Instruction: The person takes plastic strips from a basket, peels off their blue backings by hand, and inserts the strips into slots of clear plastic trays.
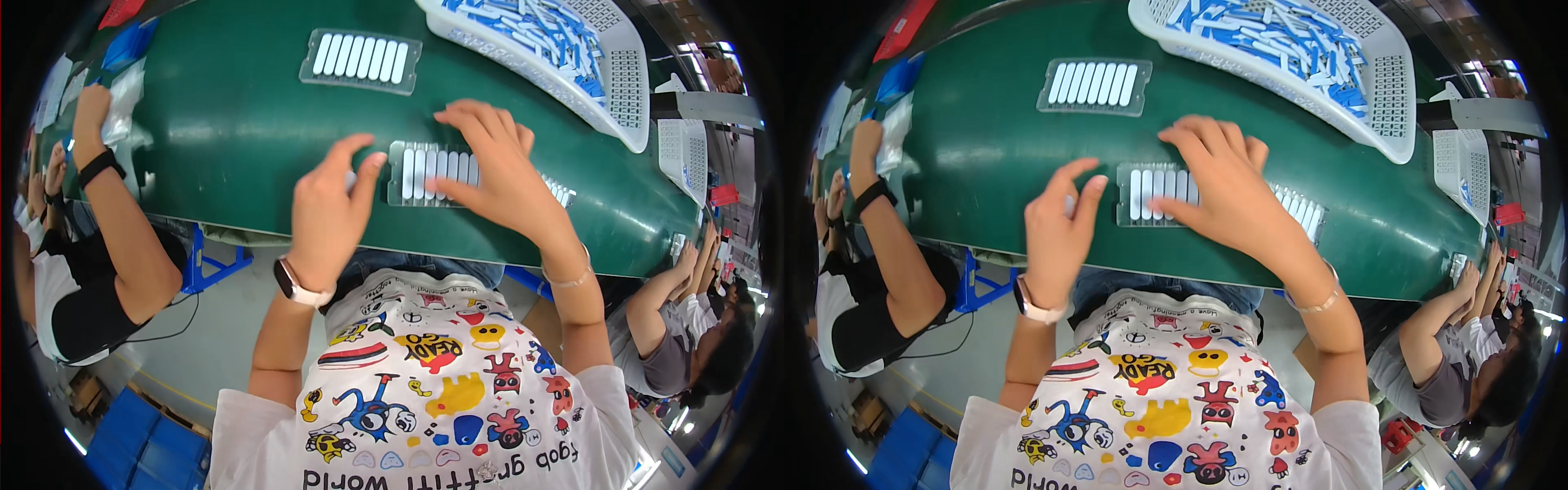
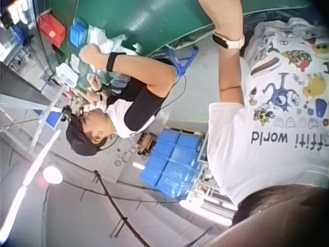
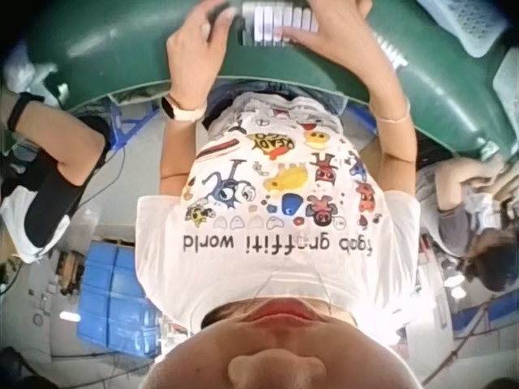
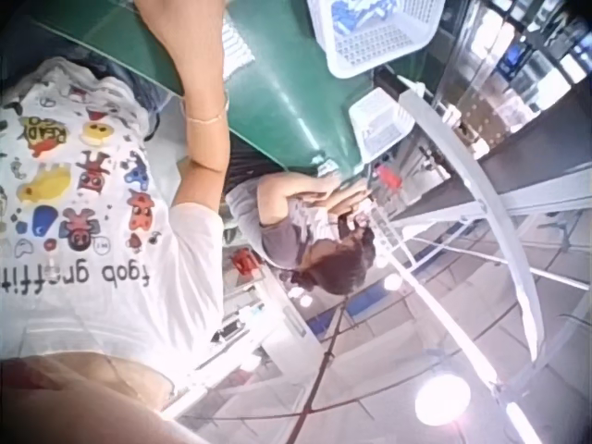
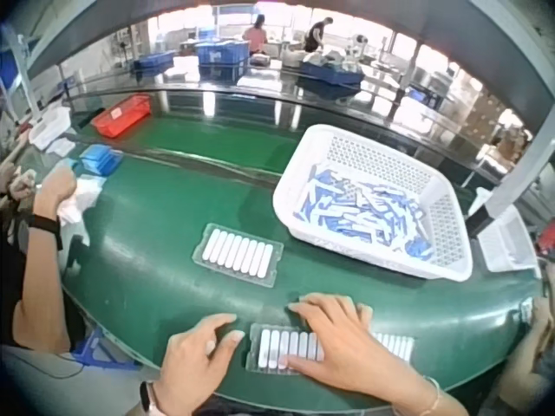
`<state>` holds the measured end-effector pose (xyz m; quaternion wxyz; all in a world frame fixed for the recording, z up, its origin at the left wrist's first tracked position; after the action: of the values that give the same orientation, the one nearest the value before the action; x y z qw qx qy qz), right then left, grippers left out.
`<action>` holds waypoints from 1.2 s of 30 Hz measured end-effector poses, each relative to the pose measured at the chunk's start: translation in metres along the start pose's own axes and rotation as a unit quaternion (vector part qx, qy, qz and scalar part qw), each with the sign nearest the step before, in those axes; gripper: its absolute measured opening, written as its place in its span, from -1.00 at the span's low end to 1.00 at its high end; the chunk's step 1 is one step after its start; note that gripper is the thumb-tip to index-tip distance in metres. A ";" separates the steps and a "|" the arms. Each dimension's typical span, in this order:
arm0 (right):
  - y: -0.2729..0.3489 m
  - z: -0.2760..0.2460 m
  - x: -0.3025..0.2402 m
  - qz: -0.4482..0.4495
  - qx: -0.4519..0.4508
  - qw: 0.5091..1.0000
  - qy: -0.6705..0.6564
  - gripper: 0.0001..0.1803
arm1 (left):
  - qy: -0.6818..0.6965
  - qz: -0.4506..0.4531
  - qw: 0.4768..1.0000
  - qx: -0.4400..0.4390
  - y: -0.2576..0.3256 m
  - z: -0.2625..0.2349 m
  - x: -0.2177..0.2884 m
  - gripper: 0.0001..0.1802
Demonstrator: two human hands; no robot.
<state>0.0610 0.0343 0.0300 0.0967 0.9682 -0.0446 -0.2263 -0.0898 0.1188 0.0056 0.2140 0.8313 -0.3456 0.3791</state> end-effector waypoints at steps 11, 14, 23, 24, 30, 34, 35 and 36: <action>0.100 -0.020 0.064 0.122 -0.025 0.992 0.017 -0.11 | -0.365 0.057 0.914 -0.169 -0.092 -0.034 -0.008 -0.14; 0.101 -0.019 0.071 0.114 -0.018 0.993 -0.030 -0.08 | -0.393 0.084 0.899 -0.173 -0.084 -0.043 -0.006 -0.21; 0.075 -0.008 0.045 0.021 -0.011 1.000 0.016 -0.10 | -0.400 0.037 0.897 -0.184 -0.057 -0.044 -0.010 -0.42; 0.066 -0.008 0.029 -0.024 0.009 0.999 0.035 -0.10 | -0.418 0.055 0.890 -0.176 -0.059 -0.045 -0.009 -0.37; 0.029 -0.005 0.007 -0.069 0.034 0.994 0.077 -0.14 | -0.386 0.114 0.902 -0.156 -0.099 -0.042 0.013 -0.18; 0.015 0.006 0.015 -0.020 0.053 0.997 0.052 -0.14 | -0.399 0.109 0.887 -0.204 -0.108 -0.056 -0.019 -0.24; 0.031 -0.002 0.001 -0.030 0.072 0.996 0.039 -0.12 | -0.413 0.116 0.883 -0.189 -0.082 -0.071 -0.001 -0.27; 0.034 -0.004 0.001 -0.013 0.075 0.996 0.042 -0.11 | -0.394 0.131 0.888 -0.199 -0.082 -0.071 -0.001 -0.22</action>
<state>0.0628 0.0017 0.0403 0.0222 0.9820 -0.0443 -0.1825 -0.0636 0.2181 0.0413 0.1690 0.7993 -0.5758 -0.0319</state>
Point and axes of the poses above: each hand's wrist, its own y-axis away from the middle knuckle, its own z-axis out of the palm, x = y × z, the point moved 8 cm from there along -y, towards the middle knuckle, and after that the axes turned 14 degrees about -x, right-handed, at the moved point
